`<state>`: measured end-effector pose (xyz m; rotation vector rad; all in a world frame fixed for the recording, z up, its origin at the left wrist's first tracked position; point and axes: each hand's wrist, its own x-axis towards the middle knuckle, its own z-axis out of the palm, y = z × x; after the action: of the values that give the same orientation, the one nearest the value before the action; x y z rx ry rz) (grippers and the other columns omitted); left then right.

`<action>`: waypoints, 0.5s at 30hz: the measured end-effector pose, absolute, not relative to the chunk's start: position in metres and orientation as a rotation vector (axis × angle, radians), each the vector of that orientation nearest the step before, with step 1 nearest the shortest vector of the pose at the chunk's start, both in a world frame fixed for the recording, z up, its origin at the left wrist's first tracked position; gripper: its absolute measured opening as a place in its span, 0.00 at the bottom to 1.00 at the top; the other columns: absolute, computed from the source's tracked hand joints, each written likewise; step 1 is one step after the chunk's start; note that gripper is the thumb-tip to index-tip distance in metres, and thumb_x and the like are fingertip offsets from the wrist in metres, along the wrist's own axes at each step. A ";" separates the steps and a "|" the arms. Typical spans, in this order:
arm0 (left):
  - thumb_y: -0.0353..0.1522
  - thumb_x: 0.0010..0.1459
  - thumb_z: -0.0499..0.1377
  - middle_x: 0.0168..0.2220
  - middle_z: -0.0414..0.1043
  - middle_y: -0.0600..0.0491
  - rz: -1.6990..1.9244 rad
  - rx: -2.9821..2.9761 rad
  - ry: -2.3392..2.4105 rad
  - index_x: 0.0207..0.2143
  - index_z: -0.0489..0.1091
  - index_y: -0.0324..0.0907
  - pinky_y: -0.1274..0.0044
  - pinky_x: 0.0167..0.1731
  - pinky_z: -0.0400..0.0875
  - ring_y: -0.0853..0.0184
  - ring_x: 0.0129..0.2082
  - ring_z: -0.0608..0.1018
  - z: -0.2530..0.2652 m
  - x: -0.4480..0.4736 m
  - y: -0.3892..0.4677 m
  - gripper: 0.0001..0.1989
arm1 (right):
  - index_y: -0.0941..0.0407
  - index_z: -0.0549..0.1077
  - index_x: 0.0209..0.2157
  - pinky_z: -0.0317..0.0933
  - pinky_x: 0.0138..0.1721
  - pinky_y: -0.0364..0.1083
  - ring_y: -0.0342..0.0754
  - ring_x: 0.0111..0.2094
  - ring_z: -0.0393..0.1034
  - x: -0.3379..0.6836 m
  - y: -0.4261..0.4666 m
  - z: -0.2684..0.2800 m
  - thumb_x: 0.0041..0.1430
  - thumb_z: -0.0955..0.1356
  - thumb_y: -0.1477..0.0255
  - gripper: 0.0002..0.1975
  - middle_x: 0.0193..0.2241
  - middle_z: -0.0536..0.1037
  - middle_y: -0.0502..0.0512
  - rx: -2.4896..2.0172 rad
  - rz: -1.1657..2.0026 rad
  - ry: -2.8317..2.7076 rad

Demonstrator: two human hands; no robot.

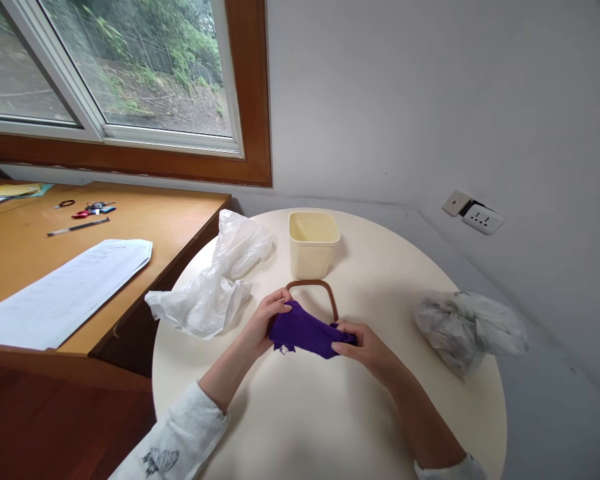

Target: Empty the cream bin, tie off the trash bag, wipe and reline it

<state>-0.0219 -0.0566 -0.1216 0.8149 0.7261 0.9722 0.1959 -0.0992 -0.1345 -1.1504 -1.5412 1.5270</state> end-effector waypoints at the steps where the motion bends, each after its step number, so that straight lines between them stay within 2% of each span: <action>1: 0.27 0.46 0.56 0.21 0.59 0.58 0.964 0.813 0.705 0.24 0.57 0.40 0.83 0.17 0.57 0.74 0.20 0.65 -0.122 -0.023 -0.056 0.07 | 0.58 0.69 0.23 0.57 0.39 0.45 0.49 0.38 0.63 0.197 -0.098 -0.134 0.48 0.70 0.63 0.12 0.33 0.68 0.53 -1.113 1.503 -1.528; 4: 0.26 0.48 0.55 0.20 0.59 0.58 0.954 0.797 0.649 0.23 0.57 0.40 0.83 0.17 0.56 0.74 0.19 0.64 -0.123 -0.025 -0.055 0.06 | 0.57 0.68 0.21 0.55 0.47 0.49 0.54 0.50 0.58 0.201 -0.097 -0.132 0.47 0.70 0.64 0.12 0.45 0.65 0.57 -1.033 1.491 -1.476; 8: 0.25 0.48 0.54 0.18 0.58 0.58 0.976 0.751 0.621 0.22 0.57 0.40 0.83 0.17 0.56 0.74 0.18 0.64 -0.124 -0.026 -0.054 0.06 | 0.57 0.71 0.22 0.53 0.51 0.50 0.54 0.53 0.55 0.206 -0.098 -0.132 0.47 0.71 0.66 0.09 0.50 0.63 0.57 -0.971 1.495 -1.451; 9: 0.25 0.48 0.54 0.18 0.58 0.58 0.981 0.737 0.622 0.22 0.57 0.40 0.83 0.17 0.56 0.74 0.18 0.64 -0.123 -0.026 -0.054 0.06 | 0.57 0.72 0.24 0.56 0.48 0.50 0.53 0.50 0.58 0.207 -0.099 -0.132 0.48 0.70 0.66 0.09 0.48 0.64 0.57 -0.949 1.522 -1.436; 11: 0.25 0.47 0.54 0.18 0.58 0.58 1.006 0.711 0.628 0.22 0.57 0.40 0.83 0.17 0.57 0.74 0.18 0.64 -0.123 -0.027 -0.054 0.06 | 0.57 0.73 0.28 0.64 0.36 0.48 0.49 0.38 0.65 0.209 -0.100 -0.133 0.49 0.69 0.65 0.09 0.40 0.68 0.57 -0.919 1.629 -1.379; 13: 0.25 0.46 0.54 0.18 0.59 0.58 1.042 0.691 0.641 0.22 0.58 0.40 0.83 0.17 0.59 0.74 0.18 0.65 -0.122 -0.027 -0.053 0.05 | 0.57 0.73 0.32 0.63 0.24 0.44 0.44 0.27 0.63 0.209 -0.101 -0.134 0.50 0.69 0.65 0.11 0.30 0.68 0.53 -0.905 1.727 -1.300; 15: 0.25 0.46 0.54 0.18 0.60 0.58 1.071 0.674 0.648 0.21 0.59 0.40 0.82 0.18 0.59 0.73 0.18 0.65 -0.121 -0.028 -0.052 0.05 | 0.57 0.73 0.34 0.60 0.22 0.41 0.42 0.24 0.61 0.209 -0.102 -0.134 0.49 0.70 0.66 0.12 0.24 0.67 0.50 -0.886 1.739 -1.211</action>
<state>-0.0279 -0.0516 -0.1213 0.6738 0.6475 1.0708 0.2090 -0.1016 -0.1338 -0.8863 -1.2105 1.7395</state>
